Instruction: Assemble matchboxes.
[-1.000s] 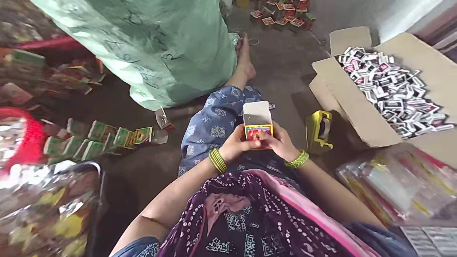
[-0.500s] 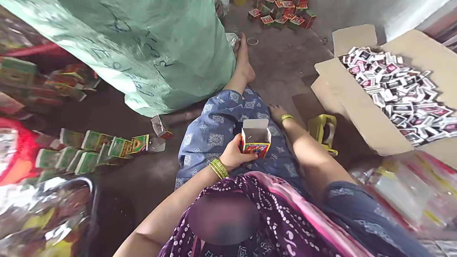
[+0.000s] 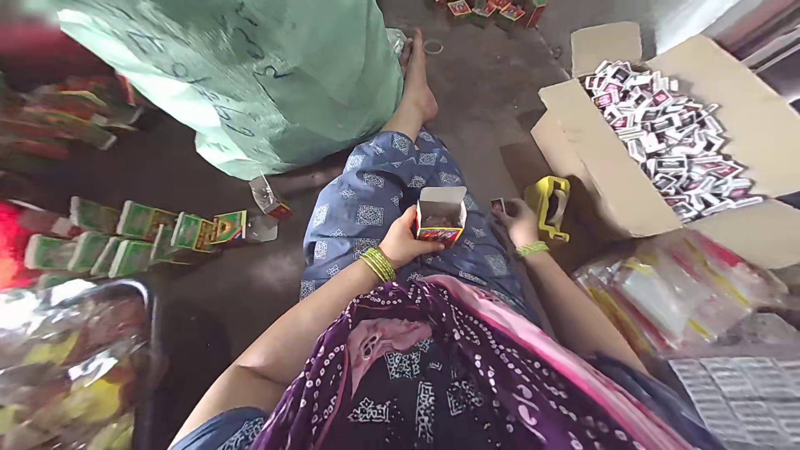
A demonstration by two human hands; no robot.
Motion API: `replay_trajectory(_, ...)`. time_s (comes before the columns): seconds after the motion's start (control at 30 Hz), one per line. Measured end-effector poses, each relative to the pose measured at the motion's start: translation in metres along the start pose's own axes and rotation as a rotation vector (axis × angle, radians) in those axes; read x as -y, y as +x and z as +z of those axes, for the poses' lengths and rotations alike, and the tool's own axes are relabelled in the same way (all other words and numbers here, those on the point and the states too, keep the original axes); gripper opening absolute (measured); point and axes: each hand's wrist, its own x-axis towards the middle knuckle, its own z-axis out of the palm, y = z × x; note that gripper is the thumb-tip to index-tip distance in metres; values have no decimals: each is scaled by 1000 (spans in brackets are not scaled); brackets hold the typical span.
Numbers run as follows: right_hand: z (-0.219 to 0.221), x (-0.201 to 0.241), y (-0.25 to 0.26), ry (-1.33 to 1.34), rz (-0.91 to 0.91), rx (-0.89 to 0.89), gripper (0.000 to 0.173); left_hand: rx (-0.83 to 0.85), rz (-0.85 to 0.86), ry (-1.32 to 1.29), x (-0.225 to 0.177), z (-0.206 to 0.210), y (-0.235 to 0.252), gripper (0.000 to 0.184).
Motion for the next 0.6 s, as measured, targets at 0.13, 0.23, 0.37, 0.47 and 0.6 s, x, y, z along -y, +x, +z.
replay_trajectory(0.13,-24,54,-43,307,-382,-53,33,-11,8,48,0,0,-5,84)
replay_trajectory(0.23,-31,107,-75,237,-728,12,32,-22,28,116,-1,1,-8,84)
replay_trajectory(0.37,-18,137,-94,-116,-1041,39,20,-36,23,164,-4,3,-13,85)
replay_trajectory(0.47,-9,135,-98,-256,-1080,139,14,-35,41,192,-2,1,-16,82)
replay_trajectory(0.6,-9,124,-98,-420,-1087,235,23,-9,35,211,0,0,-15,81)
